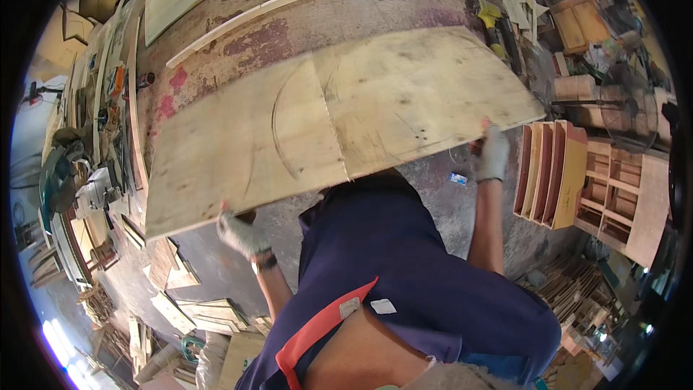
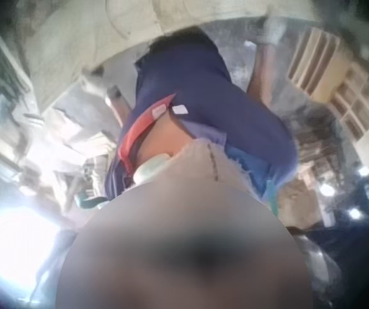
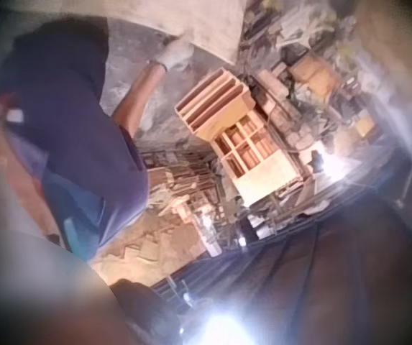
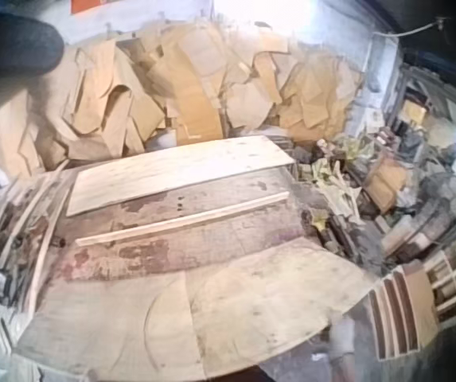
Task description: The person uses a nail gun to fasten a curved wooden piece to a larger board, then retrieves a long thin strip, marks it, and cuts it with a miter saw. They place the cut strip onto the board and fasten it with the nail gun.
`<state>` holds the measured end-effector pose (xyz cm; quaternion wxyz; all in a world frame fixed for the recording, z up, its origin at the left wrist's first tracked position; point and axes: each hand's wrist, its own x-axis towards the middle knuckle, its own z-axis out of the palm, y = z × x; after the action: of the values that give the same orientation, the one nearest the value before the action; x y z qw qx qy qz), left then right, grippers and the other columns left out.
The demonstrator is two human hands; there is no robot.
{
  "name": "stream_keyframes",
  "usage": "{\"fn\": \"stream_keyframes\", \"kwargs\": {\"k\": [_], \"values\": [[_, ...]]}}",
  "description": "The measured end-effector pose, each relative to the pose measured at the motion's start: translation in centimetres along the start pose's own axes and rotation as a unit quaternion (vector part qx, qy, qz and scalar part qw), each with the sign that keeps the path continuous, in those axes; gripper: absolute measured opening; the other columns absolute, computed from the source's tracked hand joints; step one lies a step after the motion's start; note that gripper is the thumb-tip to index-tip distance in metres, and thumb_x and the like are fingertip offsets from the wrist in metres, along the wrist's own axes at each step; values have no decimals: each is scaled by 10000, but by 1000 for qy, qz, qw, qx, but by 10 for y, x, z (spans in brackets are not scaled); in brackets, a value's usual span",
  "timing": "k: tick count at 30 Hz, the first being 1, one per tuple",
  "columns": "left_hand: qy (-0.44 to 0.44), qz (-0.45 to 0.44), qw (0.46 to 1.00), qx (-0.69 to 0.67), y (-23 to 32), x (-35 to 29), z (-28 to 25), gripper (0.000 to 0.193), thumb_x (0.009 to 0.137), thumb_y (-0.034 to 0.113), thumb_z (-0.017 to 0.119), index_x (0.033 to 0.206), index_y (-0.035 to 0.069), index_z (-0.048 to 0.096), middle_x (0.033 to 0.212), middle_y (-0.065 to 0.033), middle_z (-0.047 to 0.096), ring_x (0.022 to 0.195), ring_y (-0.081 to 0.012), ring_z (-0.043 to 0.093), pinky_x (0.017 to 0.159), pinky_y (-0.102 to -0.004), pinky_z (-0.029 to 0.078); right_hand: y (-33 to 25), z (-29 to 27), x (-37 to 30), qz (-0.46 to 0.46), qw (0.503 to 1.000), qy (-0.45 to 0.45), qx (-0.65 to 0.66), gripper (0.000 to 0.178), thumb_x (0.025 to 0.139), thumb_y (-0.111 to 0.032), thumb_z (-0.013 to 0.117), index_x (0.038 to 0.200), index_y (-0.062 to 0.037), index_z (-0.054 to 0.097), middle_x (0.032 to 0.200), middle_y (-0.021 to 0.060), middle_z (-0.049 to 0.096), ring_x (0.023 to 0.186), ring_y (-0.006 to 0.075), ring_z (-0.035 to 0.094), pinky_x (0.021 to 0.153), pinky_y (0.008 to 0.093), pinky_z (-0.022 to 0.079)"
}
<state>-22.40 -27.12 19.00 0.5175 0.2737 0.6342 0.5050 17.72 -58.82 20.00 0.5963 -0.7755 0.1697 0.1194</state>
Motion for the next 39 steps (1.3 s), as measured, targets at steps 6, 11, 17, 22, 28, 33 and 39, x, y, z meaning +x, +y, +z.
{"fn": "stream_keyframes", "kwargs": {"k": [6,11,17,22,28,33,39], "values": [[-112,198,970,-88,102,-6,21,390,999,413,601,1089,35,633,801,-52,596,635,-175,554,626,-314,480,-110,1,-26,-173,977,-8,127,403,989,-412,633,986,-11,670,746,100,688,630,182,686,569,280,556],[-56,284,957,2,127,36,84,271,983,260,602,856,32,673,699,-12,518,560,-128,505,554,-261,491,-169,56,29,-167,984,-62,14,585,843,-563,770,841,18,697,746,104,692,669,178,699,618,260,564],[-56,304,951,7,148,69,127,178,950,166,603,887,17,679,724,3,545,552,-78,468,512,-220,410,-154,70,98,-188,969,-79,136,430,925,-433,670,973,-6,695,812,72,679,665,162,645,639,278,540],[12,293,956,-3,146,72,138,175,940,193,674,863,36,682,730,0,576,617,-95,516,549,-244,433,-62,57,198,-269,925,123,238,349,968,-321,541,1095,-29,685,925,84,692,732,161,621,741,308,525],[43,266,963,-16,150,78,142,243,920,253,690,912,11,710,783,-58,640,676,-148,604,615,-259,506,11,43,305,-93,957,13,274,830,971,-741,363,1386,-48,555,1247,112,650,1099,254,581,1028,413,393],[67,445,888,-94,121,138,94,270,962,243,494,810,45,599,734,-55,563,664,-181,556,613,-275,465,18,79,309,-101,925,-66,360,893,965,-783,241,1514,-109,445,1539,142,453,1418,312,390,1216,470,228],[430,314,845,47,64,300,16,611,1031,516,391,1288,-36,429,1102,-233,645,977,-342,622,923,-538,494,30,76,335,-145,940,-9,308,803,1017,-701,217,1459,-90,494,1412,124,560,1281,290,531,1119,465,409]]}}
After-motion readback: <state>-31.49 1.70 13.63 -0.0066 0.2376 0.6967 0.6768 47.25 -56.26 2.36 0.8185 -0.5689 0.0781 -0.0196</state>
